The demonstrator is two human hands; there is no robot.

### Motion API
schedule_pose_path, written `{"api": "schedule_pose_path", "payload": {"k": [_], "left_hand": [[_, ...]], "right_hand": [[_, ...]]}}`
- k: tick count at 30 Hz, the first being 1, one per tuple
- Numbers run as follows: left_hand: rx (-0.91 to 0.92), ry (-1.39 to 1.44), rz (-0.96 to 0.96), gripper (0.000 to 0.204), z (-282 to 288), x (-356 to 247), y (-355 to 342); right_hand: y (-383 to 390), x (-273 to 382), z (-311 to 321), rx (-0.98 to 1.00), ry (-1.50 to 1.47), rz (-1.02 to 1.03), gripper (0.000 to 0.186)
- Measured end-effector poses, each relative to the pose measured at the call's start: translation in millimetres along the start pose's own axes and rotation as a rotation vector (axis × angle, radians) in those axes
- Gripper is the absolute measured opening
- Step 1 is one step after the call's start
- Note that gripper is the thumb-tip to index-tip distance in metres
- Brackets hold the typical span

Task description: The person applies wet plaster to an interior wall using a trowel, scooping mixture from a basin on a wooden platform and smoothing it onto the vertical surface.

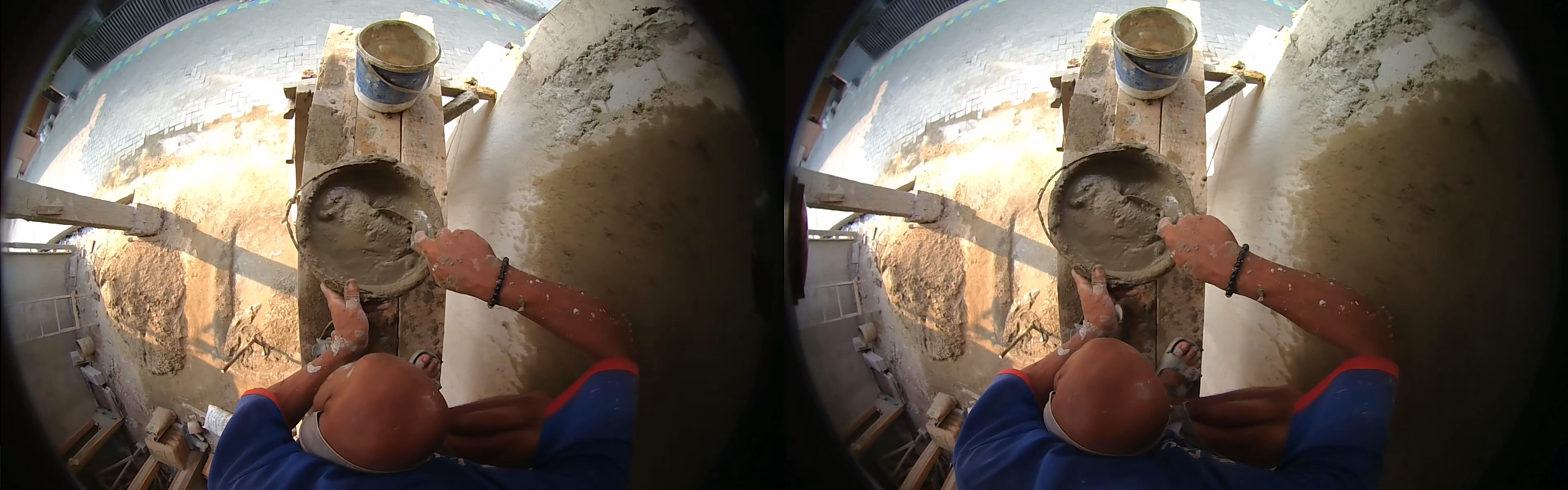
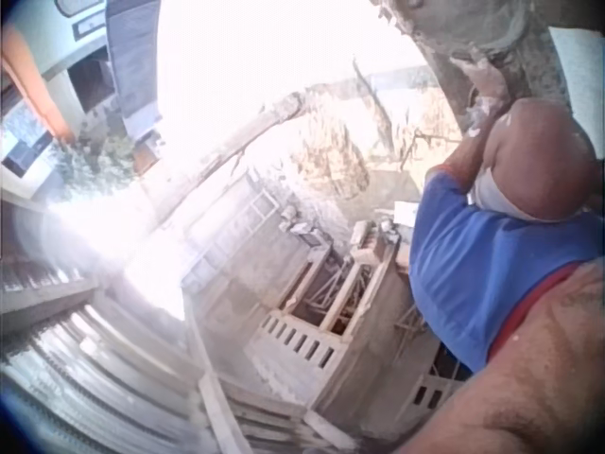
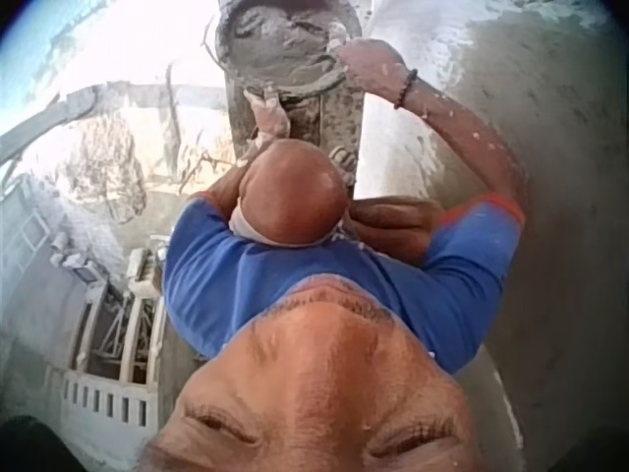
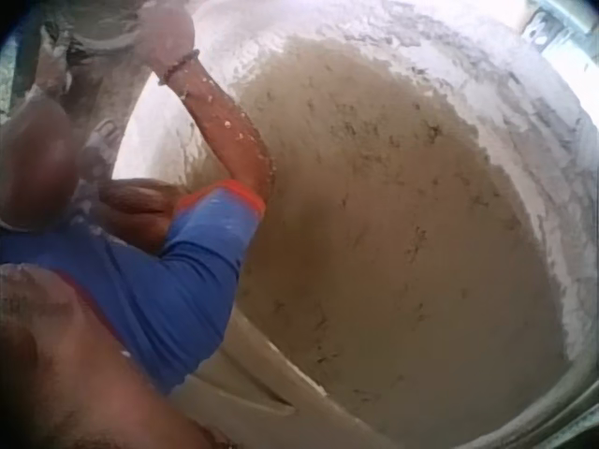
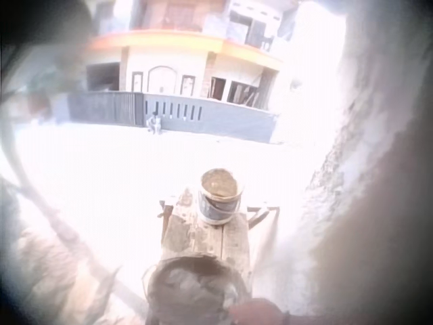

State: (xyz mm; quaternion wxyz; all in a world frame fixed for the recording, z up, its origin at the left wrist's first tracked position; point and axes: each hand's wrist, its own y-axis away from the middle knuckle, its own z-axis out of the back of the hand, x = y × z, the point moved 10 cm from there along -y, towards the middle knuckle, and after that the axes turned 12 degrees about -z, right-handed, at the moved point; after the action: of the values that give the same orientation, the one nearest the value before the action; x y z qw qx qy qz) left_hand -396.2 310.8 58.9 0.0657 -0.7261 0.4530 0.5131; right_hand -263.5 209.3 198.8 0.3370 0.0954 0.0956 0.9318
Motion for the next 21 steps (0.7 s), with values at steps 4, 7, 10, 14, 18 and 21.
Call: {"api": "schedule_pose_path", "payload": {"k": [4,7,10,14,18,21], "left_hand": [[0.013,-0.063,0.002,0.062,-2,3,0],[0.061,-0.027,-0.028,0.055,-18,-1,3],[0.002,-0.039,-0.030,0.060,0,0,-2],[0.017,-0.066,-0.035,0.071,-2,6,2],[-0.029,-0.088,-0.033,0.075,-4,5,6],[0.012,-0.075,-0.029,0.075,-10,-1,6]], "right_hand": [[16,4,51,0.092,-0.030,-0.012,0.032],[7,10,47,-0.077,-0.047,-0.072,0.035],[-14,28,-12,-0.015,-0.015,-0.040,0.024],[15,24,23,0.131,-0.060,0.027,0.024],[8,14,79,0.018,0.001,-0.089,0.024],[-27,-17,55,0.020,0.033,-0.177,0.019]]}}
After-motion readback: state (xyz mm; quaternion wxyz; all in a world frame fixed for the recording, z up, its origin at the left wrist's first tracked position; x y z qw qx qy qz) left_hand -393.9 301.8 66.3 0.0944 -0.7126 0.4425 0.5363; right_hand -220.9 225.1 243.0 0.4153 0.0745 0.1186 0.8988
